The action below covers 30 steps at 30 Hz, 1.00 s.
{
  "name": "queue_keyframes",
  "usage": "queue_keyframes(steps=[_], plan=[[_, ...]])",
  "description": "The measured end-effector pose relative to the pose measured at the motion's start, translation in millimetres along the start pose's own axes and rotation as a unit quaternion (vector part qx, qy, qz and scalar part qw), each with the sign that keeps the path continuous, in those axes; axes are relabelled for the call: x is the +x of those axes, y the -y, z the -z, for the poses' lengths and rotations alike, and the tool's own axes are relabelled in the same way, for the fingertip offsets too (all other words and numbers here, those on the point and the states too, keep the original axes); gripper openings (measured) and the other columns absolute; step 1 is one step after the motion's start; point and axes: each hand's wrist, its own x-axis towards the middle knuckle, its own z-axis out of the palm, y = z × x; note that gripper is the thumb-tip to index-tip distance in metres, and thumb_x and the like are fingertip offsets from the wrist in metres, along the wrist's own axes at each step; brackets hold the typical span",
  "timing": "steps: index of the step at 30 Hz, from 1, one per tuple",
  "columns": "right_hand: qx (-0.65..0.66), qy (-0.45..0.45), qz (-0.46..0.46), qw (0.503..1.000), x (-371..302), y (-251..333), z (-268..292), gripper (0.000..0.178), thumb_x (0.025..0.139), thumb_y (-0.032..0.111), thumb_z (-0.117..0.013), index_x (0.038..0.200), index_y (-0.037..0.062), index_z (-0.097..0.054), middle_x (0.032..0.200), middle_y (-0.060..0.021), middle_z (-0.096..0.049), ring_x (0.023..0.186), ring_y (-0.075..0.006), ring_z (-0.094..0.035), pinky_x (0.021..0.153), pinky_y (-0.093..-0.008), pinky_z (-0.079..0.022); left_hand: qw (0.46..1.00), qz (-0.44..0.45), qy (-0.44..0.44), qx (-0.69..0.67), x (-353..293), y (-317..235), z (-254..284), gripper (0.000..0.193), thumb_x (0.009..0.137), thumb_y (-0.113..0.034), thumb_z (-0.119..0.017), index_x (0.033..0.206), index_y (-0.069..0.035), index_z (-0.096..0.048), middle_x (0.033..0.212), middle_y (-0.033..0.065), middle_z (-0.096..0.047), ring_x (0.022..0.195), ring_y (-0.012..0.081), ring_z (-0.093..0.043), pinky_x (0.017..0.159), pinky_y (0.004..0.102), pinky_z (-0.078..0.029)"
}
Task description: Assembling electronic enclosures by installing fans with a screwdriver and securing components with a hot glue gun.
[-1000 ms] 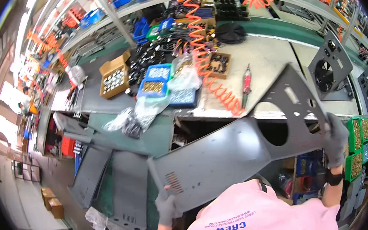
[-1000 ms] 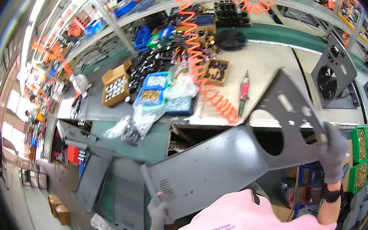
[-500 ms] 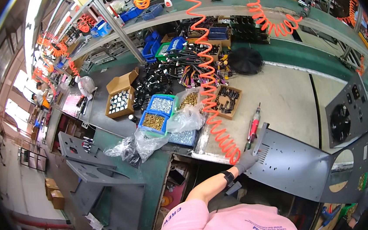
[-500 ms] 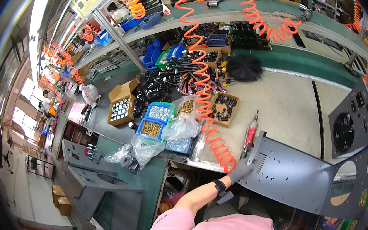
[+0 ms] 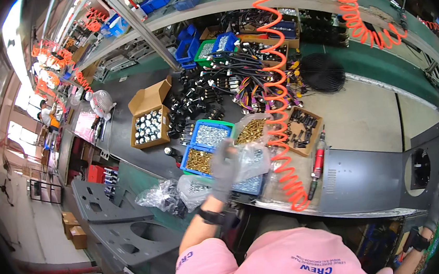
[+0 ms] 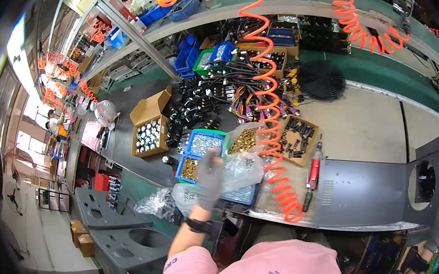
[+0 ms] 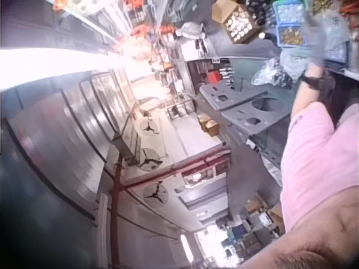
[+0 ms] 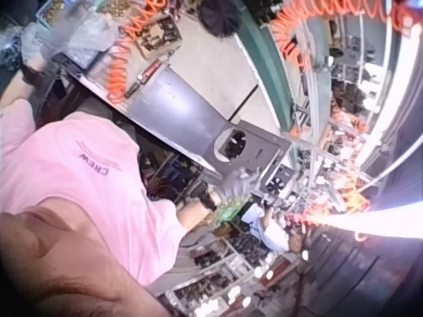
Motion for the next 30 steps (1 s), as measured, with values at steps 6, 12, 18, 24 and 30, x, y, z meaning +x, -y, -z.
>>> queue_keyframes(steps=[6,12,18,24,30], plan=[[0.363,0.309,0.08,0.876,5,299,9,0.041,0.07,0.002,-0.055,0.111,0.0041,-0.051,0.117,-0.0157,-0.047,0.111,-0.032,-0.045,0.094,-0.0416,-0.034,0.914,0.231,-0.122,0.312,61,193,140,0.053,0.073,-0.026,-0.064,0.116,-0.002,-0.044,0.113,0.0224,-0.047,0.1,0.0366,-0.049,0.087,0.0404,-0.04],[0.4,0.35,0.292,0.795,19,420,14,0.04,0.07,0.008,-0.056,0.11,0.0056,-0.05,0.111,-0.0148,-0.049,0.095,-0.0341,-0.052,0.08,-0.0406,-0.042,0.906,0.298,0.006,0.301,58,290,150,0.066,0.071,-0.034,-0.066,0.126,-0.011,-0.038,0.12,0.0207,-0.042,0.104,0.0384,-0.047,0.088,0.0407,-0.04],[0.377,0.401,0.32,0.772,30,455,5,0.037,0.072,0.01,-0.056,0.108,0.0053,-0.05,0.109,-0.015,-0.05,0.098,-0.0345,-0.051,0.081,-0.041,-0.043,0.93,0.204,0.065,0.298,80,291,136,0.041,0.077,-0.026,-0.062,0.113,-0.01,-0.049,0.101,0.0166,-0.056,0.093,0.0346,-0.054,0.078,0.0409,-0.044],[0.32,0.5,0.314,0.741,39,462,-2,0.033,0.073,0.01,-0.057,0.105,0.0061,-0.052,0.103,-0.0122,-0.054,0.095,-0.0324,-0.052,0.079,-0.0421,-0.043,0.873,0.256,0.36,0.209,86,227,189,0.061,0.07,-0.036,-0.067,0.123,-0.016,-0.044,0.105,0.0154,-0.059,0.094,0.0326,-0.057,0.08,0.0381,-0.045],[0.331,0.431,0.448,0.71,36,513,-13,0.031,0.072,0.014,-0.057,0.103,0.0093,-0.052,0.1,-0.0091,-0.054,0.088,-0.0283,-0.056,0.077,-0.0396,-0.044,0.787,0.231,0.519,0.239,49,228,169,0.069,0.067,-0.035,-0.068,0.127,-0.018,-0.038,0.114,0.0187,-0.049,0.1,0.0363,-0.053,0.085,0.04,-0.044]])
